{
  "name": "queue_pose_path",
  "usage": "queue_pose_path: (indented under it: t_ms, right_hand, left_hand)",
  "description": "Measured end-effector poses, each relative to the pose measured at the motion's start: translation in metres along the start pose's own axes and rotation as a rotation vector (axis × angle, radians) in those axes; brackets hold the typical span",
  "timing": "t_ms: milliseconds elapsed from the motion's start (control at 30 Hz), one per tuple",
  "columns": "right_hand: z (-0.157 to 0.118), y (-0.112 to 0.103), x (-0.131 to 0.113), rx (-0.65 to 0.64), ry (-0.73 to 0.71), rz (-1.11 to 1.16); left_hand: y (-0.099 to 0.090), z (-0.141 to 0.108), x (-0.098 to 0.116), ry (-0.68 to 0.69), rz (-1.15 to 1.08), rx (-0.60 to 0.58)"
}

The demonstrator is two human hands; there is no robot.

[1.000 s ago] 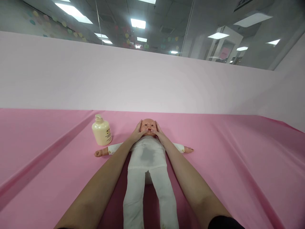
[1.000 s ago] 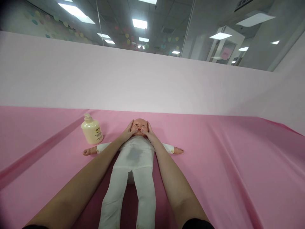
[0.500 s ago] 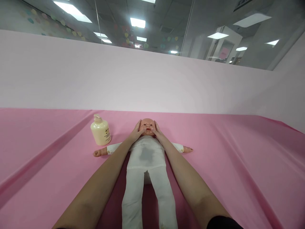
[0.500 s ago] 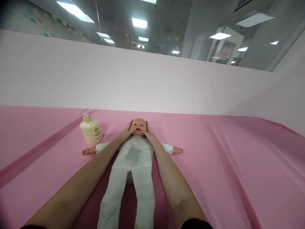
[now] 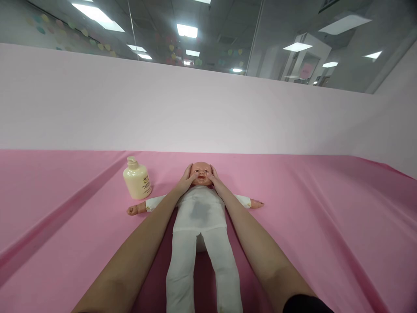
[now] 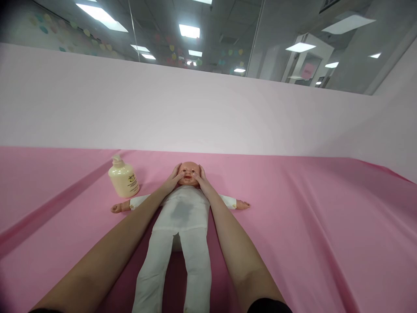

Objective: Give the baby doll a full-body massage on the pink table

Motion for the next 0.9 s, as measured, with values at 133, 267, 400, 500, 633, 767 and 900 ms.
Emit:
queue_pose_path:
  t_ms: [133, 267, 400, 500, 633, 767, 900]
  right_hand:
    - [0.000, 0.001, 0.000, -0.005, 0.009, 0.001]
    - [0.001, 0.000, 0.001, -0.019, 0.016, -0.019]
    - [0.005, -0.003, 0.003, -0.012, -0.006, -0.038]
    - [0.007, -0.005, 0.000, 0.039, -0.075, -0.099]
    - [0.003, -0.004, -0.007, 0.105, -0.159, -0.247]
    - [0.001, -0.001, -0.007, 0.118, -0.136, -0.258]
    - [0.002, 0.000, -0.007, 0.082, -0.153, -0.226]
  left_hand:
    - [0.002, 0.000, 0.001, 0.003, -0.014, -0.002]
    - [0.001, 0.003, -0.001, 0.008, 0.001, -0.001]
    - [0.003, 0.009, -0.006, 0.042, 0.063, 0.028]
    - [0.002, 0.013, -0.011, 0.044, 0.165, 0.132]
    - [0.004, 0.012, -0.011, 0.045, 0.226, 0.193]
    - [0.005, 0.009, -0.008, 0.043, 0.236, 0.196]
    - [0.005, 0.009, -0.006, 0.080, 0.239, 0.189]
Point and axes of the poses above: each hand's wrist, its own z-axis towards the middle knuckle, its own y-axis out of the palm, x = y × z, the point moved 8 cm from there along z, towards the middle knuckle, and after that the axes turned 7 degrees about z, right-handed, at the moved point
